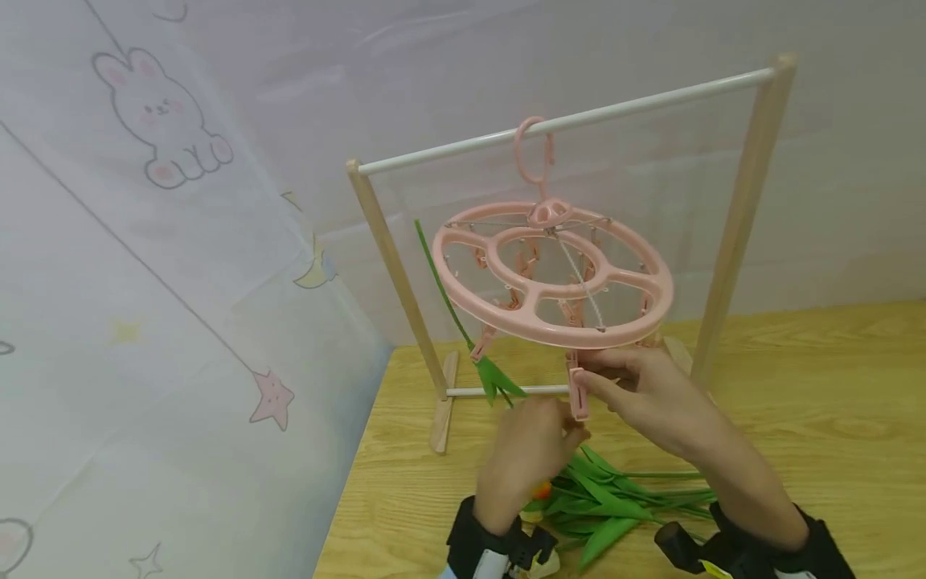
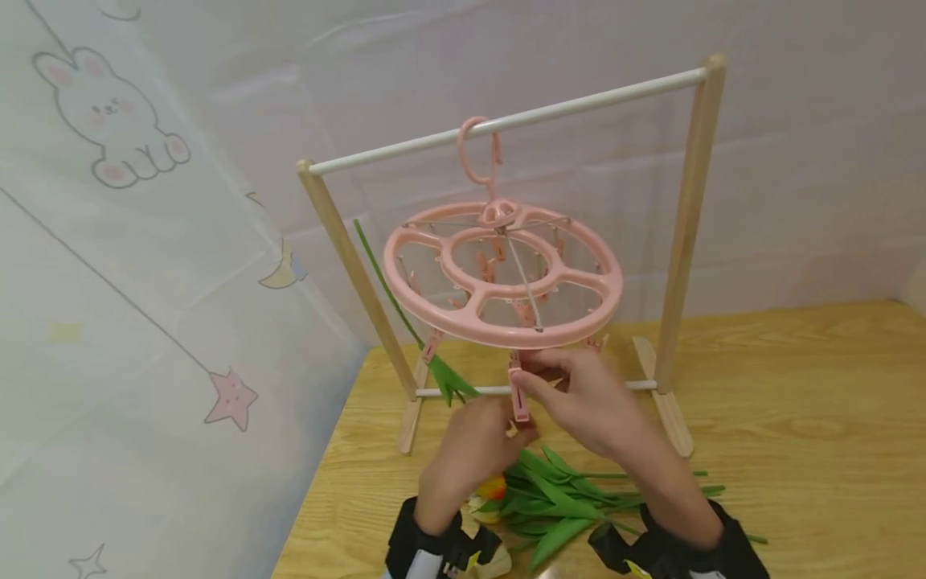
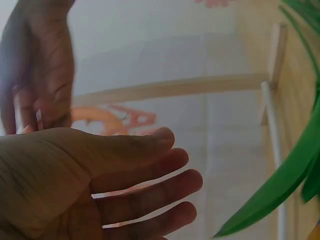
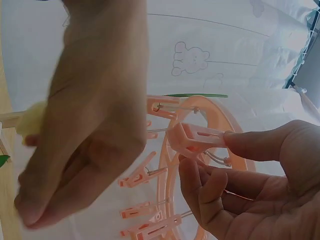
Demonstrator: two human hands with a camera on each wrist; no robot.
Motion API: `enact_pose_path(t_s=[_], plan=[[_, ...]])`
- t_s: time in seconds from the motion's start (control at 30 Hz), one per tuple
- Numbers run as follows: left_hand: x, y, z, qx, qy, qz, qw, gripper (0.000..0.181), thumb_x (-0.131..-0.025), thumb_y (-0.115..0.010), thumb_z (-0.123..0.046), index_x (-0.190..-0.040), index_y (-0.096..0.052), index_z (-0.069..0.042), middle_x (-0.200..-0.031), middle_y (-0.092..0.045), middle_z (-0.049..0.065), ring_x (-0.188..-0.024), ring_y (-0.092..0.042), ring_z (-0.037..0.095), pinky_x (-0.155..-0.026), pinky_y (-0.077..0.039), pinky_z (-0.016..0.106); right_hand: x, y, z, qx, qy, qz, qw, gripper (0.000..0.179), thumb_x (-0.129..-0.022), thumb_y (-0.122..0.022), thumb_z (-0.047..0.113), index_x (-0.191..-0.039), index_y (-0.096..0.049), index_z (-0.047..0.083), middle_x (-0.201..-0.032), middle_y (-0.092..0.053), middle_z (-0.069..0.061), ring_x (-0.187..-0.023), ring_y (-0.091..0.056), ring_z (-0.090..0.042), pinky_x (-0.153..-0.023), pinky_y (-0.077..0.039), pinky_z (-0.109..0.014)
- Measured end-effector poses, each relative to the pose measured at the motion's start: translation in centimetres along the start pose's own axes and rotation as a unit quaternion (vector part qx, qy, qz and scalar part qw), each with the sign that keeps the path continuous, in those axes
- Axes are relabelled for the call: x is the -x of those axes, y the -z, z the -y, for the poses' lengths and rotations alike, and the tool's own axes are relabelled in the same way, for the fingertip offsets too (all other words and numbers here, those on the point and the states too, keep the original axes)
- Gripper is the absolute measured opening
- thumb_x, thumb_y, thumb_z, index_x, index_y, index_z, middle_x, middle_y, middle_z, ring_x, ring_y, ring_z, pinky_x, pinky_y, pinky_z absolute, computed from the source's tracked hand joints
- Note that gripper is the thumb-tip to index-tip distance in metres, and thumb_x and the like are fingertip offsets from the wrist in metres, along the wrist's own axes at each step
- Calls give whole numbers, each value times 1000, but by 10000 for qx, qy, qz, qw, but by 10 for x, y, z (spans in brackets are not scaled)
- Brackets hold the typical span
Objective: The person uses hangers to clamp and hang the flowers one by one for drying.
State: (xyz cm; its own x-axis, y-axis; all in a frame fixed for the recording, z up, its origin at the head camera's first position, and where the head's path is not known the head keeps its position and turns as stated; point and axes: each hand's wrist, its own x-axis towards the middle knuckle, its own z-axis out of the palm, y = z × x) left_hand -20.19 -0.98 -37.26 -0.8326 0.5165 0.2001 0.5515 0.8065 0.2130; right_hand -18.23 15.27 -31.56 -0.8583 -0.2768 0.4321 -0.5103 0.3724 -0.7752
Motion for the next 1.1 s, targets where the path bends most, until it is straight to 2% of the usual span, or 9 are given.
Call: enact_pose_path(t_s=[0.1,0.2,0.3,0.37,0.5,0.67,0.8,1.0,1.1], plan=[[-8,-27,-14,-799,-421,358,9953,10,-80,-71,-38,-84,-71,-28,-78,-61,-15,-68,-52,-1,-54,-42,15,1,-2,0,-88,83,4,9999,22,-90,-60,10,-110,-67,4,-103,-67,-5,-88,-62,-13,-69,-54,-27],[-11,-52,-22,-1965,-827,395,9762,17,-79,-69,-47,-79,-69,-30,-73,-54,-13,-63,-48,2,-50,-40,16,1,-4,0,-146,111,25,9998,22,-90,-60,11,-110,-67,4,-104,-66,-5,-91,-62,-13,-72,-54,-27],[-11,-71,-25,-2780,-1037,-75,9549,22,-79,-69,-48,-67,-63,-30,-64,-49,-10,-54,-44,3,-44,-35,18,1,-5,-1,-111,139,19,9998,23,-90,-61,11,-110,-67,3,-105,-67,-6,-90,-62,-12,-72,-54,-28],[-10,-80,-24,-2938,-1070,-458,9488,28,-80,-70,-41,-58,-57,-28,-59,-46,-9,-51,-42,4,-41,-31,19,1,-4,-1,-54,123,8,9999,23,-89,-62,12,-110,-67,5,-105,-67,-6,-89,-63,-11,-72,-54,-28],[-10,-85,-20,-2751,-1067,-695,9530,41,-81,-69,-25,-49,-44,-24,-51,-39,-8,-47,-39,7,-40,-26,21,1,-1,0,50,98,45,9999,24,-89,-62,14,-111,-66,6,-105,-67,-6,-89,-63,-11,-73,-54,-31],[-12,-82,-19,-2489,-937,-66,9640,44,-82,-68,-25,-48,-39,-23,-47,-32,-7,-45,-37,8,-41,-27,22,1,1,1,72,-5,98,9999,25,-90,-62,15,-113,-66,5,-105,-67,-6,-91,-62,-10,-76,-54,-32],[-13,-79,-19,-2492,-712,436,9648,43,-79,-70,-25,-48,-41,-23,-47,-32,-8,-47,-41,9,-41,-31,23,0,2,2,74,-19,122,9999,25,-89,-62,15,-112,-66,5,-104,-67,-5,-91,-62,-10,-75,-54,-31],[-13,-73,-15,-2544,-711,601,9626,40,-81,-69,-24,-51,-42,-23,-47,-33,-8,-45,-39,8,-38,-28,22,0,4,2,101,-109,153,9998,24,-89,-62,16,-111,-66,5,-103,-67,-4,-90,-62,-10,-75,-53,-30],[-14,-62,-11,-2251,-632,859,9685,36,-83,-67,-23,-53,-48,-25,-48,-37,-9,-44,-40,6,-40,-30,20,0,5,1,120,-71,153,9998,24,-89,-62,15,-111,-66,5,-103,-67,-5,-90,-62,-10,-75,-53,-30]])
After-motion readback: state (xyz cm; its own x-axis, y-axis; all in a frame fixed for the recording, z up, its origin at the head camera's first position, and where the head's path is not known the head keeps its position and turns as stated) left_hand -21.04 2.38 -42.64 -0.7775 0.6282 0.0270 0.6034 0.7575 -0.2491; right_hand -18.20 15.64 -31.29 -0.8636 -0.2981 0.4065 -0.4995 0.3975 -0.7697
